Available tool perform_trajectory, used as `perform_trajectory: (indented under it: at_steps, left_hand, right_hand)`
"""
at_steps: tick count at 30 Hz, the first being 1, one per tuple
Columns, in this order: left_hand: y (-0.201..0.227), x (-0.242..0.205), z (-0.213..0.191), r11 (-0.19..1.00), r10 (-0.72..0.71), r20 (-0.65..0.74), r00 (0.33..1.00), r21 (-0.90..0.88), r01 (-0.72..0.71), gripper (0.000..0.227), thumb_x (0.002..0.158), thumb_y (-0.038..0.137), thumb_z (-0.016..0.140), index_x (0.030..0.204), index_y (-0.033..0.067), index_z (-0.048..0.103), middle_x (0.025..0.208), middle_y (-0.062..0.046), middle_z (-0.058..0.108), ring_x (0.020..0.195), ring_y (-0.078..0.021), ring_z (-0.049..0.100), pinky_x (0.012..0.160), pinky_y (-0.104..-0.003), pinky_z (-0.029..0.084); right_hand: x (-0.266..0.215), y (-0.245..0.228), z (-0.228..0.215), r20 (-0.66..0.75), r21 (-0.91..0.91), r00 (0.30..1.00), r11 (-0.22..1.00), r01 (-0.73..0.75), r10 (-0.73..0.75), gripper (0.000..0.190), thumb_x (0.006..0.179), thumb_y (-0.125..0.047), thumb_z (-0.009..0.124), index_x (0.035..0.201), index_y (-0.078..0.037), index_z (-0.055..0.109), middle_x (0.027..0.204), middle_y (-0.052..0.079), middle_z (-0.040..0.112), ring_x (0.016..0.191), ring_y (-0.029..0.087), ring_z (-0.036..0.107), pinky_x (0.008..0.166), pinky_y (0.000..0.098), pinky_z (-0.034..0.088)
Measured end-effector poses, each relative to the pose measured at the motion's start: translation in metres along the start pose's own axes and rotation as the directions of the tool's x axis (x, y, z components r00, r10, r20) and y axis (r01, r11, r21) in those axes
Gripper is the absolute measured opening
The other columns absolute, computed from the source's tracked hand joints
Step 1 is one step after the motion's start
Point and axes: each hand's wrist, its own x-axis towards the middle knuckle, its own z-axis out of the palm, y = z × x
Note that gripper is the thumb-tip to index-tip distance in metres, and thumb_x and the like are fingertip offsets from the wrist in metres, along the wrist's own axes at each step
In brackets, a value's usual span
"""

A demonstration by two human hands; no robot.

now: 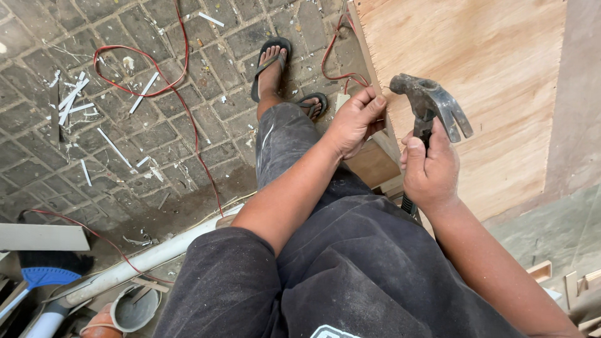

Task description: The person hammers nails into a rectangular wooden board using a hammer. They repeatedly pick up nails from a plastic bag and drive them into the wood, occasionally repositioning the board on the workbench.

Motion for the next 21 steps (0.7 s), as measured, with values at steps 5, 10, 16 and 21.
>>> perform_trajectory:
  at_steps: [5,10,16,21]
  left_hand:
    - [-0.001,-0.003,0.007,0.998,0.05,-0.022,0.999,0.032,-0.049,0.031,0.101,0.042,0.071,0.118,0.0177,0.065,0.102,0.004,0.068,0.092,-0.0101,0.066,0.085,-0.03,0.057]
    - [-0.022,0.007,-0.005,0.997,0.073,-0.037,0.997,0.043,-0.071,0.03,0.103,0.041,0.069,0.121,0.0172,0.065,0.104,0.003,0.069,0.093,-0.01,0.066,0.086,-0.03,0.057]
    - [-0.006,-0.003,0.008,0.996,0.087,-0.044,0.995,0.031,-0.086,0.029,0.102,0.041,0.069,0.118,0.0171,0.066,0.099,0.003,0.07,0.09,-0.0085,0.066,0.083,-0.029,0.059]
    - [-0.037,0.017,-0.014,0.996,0.086,-0.045,0.995,0.014,-0.086,0.027,0.103,0.039,0.07,0.116,0.015,0.067,0.098,0.002,0.07,0.089,-0.0094,0.067,0.083,-0.031,0.059]
  right_hand:
    - [-0.003,-0.003,-0.002,0.014,0.017,1.0,1.0,0.026,-0.027,0.022,0.111,-0.009,0.044,0.103,0.003,0.061,0.063,0.008,0.062,0.053,0.021,0.063,0.051,0.0318,0.052]
    - [-0.019,0.009,0.0,-0.081,0.01,0.992,0.995,0.099,-0.097,0.022,0.111,-0.003,0.04,0.118,0.007,0.058,0.072,0.013,0.061,0.056,0.022,0.059,0.055,0.0362,0.055]
    - [-0.009,0.001,0.005,-0.074,-0.06,0.992,0.994,0.095,-0.099,0.024,0.111,-0.009,0.043,0.107,0.006,0.062,0.065,0.008,0.062,0.054,0.022,0.063,0.055,0.0349,0.054]
    - [-0.005,-0.004,0.008,-0.081,-0.032,0.984,0.987,0.157,-0.159,0.019,0.111,-0.005,0.043,0.108,0.007,0.058,0.07,0.012,0.061,0.055,0.022,0.061,0.054,0.0365,0.054]
